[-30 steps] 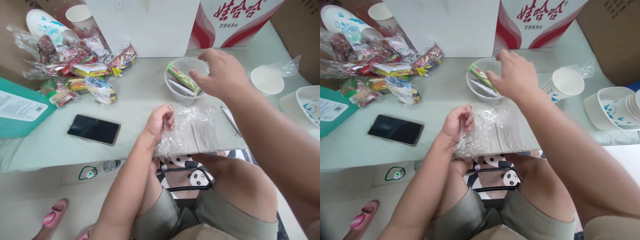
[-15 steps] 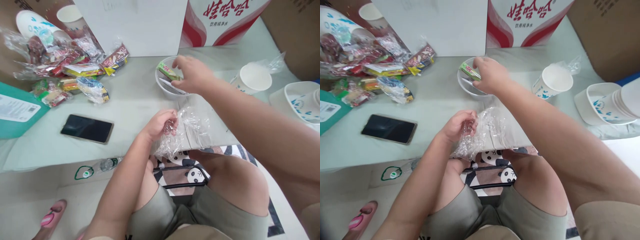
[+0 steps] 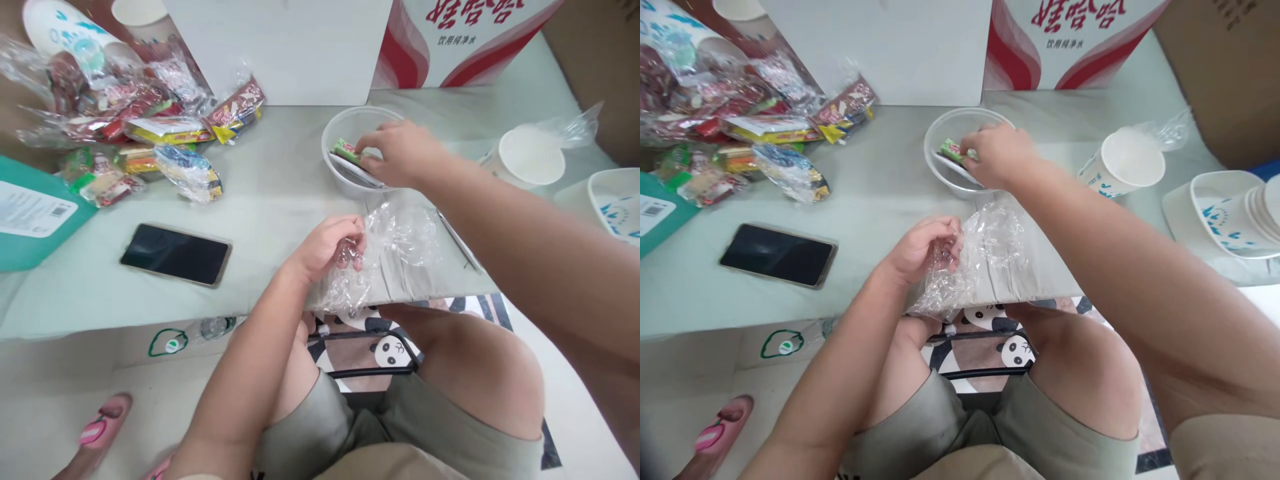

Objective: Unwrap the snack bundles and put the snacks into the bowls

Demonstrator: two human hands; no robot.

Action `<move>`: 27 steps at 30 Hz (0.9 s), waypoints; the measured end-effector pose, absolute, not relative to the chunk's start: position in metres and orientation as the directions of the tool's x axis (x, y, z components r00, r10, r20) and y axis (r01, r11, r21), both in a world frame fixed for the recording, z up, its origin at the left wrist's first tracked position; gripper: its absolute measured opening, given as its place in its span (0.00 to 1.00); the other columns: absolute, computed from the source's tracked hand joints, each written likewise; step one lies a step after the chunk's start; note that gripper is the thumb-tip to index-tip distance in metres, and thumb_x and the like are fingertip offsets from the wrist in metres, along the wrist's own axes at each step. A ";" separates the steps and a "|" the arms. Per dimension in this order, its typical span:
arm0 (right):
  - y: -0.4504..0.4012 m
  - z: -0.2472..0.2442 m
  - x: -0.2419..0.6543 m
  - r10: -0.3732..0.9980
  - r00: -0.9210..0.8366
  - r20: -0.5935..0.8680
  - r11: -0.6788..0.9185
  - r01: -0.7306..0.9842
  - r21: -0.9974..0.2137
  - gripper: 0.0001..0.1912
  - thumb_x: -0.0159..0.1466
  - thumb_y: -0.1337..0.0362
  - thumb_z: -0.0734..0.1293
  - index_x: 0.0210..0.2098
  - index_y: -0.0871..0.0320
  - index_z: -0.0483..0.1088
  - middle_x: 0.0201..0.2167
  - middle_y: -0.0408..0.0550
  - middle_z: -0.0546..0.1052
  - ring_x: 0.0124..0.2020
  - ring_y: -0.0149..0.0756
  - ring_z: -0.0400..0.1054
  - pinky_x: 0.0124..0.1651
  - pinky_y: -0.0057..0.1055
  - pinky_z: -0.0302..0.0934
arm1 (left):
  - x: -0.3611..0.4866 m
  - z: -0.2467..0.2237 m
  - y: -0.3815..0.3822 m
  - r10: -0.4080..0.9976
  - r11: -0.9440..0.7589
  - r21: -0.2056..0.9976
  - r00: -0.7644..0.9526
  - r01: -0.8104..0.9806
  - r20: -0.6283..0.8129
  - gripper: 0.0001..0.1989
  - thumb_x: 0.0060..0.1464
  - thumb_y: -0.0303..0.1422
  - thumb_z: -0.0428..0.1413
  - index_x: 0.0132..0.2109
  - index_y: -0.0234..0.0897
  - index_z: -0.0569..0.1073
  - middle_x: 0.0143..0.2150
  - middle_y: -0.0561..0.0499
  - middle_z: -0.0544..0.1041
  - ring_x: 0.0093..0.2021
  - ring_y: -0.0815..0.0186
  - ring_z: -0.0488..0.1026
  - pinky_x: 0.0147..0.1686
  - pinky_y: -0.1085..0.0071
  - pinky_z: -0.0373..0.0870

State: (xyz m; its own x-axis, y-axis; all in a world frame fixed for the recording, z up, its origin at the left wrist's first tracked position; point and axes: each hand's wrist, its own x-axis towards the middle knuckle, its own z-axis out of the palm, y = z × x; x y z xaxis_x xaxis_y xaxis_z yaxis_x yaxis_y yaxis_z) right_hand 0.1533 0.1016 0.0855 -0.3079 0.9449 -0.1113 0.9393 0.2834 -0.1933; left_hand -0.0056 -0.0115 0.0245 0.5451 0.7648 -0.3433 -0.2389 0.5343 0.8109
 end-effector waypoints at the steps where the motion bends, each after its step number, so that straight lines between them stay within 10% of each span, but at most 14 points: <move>1: 0.098 0.087 0.157 0.949 -0.306 -0.073 0.282 0.931 -0.231 0.18 0.70 0.59 0.62 0.55 0.51 0.77 0.61 0.55 0.76 0.65 0.60 0.66 0.65 0.63 0.58 | -0.006 0.024 -0.012 0.772 0.530 0.807 0.543 -0.261 -0.331 0.08 0.46 0.34 0.55 0.26 0.37 0.63 0.21 0.57 0.70 0.16 0.72 0.72 0.12 0.80 0.49; 6: 0.031 0.077 0.202 0.946 -0.028 0.323 0.294 0.494 -0.818 0.11 0.66 0.60 0.62 0.45 0.51 0.74 0.51 0.49 0.80 0.60 0.45 0.72 0.66 0.49 0.63 | -0.012 0.025 -0.012 0.757 0.573 0.717 0.592 -0.397 -0.277 0.12 0.48 0.36 0.58 0.27 0.37 0.61 0.22 0.56 0.71 0.16 0.70 0.72 0.12 0.79 0.54; 8: -0.003 0.056 0.217 0.979 0.040 0.197 0.191 0.133 -0.973 0.15 0.61 0.54 0.67 0.47 0.48 0.71 0.54 0.47 0.79 0.63 0.46 0.71 0.66 0.49 0.63 | -0.013 0.026 -0.010 0.752 0.603 0.654 0.600 -0.457 -0.274 0.14 0.48 0.37 0.57 0.27 0.38 0.58 0.21 0.56 0.68 0.15 0.71 0.70 0.12 0.79 0.54; 14: -0.039 0.002 0.203 0.971 0.060 -0.229 -0.211 -0.222 -0.952 0.35 0.56 0.50 0.77 0.57 0.42 0.61 0.54 0.47 0.78 0.55 0.43 0.76 0.57 0.46 0.71 | 0.002 0.027 -0.009 0.774 0.625 0.583 0.509 -0.519 -0.376 0.17 0.49 0.36 0.56 0.28 0.39 0.52 0.23 0.56 0.63 0.11 0.78 0.58 0.10 0.80 0.41; 20: -0.022 0.006 0.201 0.932 0.181 -0.313 -0.246 -0.316 -0.916 0.16 0.57 0.56 0.77 0.35 0.54 0.67 0.24 0.36 0.69 0.28 0.28 0.72 0.34 0.26 0.68 | 0.013 0.029 -0.007 0.802 0.596 0.646 0.392 -0.477 -0.450 0.14 0.51 0.36 0.54 0.29 0.40 0.54 0.23 0.56 0.65 0.12 0.75 0.60 0.10 0.77 0.44; 27: -0.018 0.019 0.223 0.871 0.364 -0.331 -0.210 -0.334 -0.919 0.12 0.61 0.58 0.73 0.34 0.52 0.66 0.20 0.31 0.60 0.14 0.21 0.52 0.16 0.22 0.45 | -0.003 0.013 -0.009 0.960 0.178 0.966 -0.183 -0.186 -0.212 0.15 0.60 0.39 0.59 0.32 0.41 0.62 0.22 0.58 0.71 0.14 0.74 0.65 0.13 0.76 0.52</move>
State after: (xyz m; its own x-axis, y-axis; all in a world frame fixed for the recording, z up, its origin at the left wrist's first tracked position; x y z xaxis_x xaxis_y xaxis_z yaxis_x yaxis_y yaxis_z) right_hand 0.2233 -0.0178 0.0188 0.3638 0.8706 -0.3313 -0.3337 -0.2102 -0.9189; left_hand -0.0031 -0.0092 0.0127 -0.1827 0.9601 -0.2116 -0.1857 0.1777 0.9664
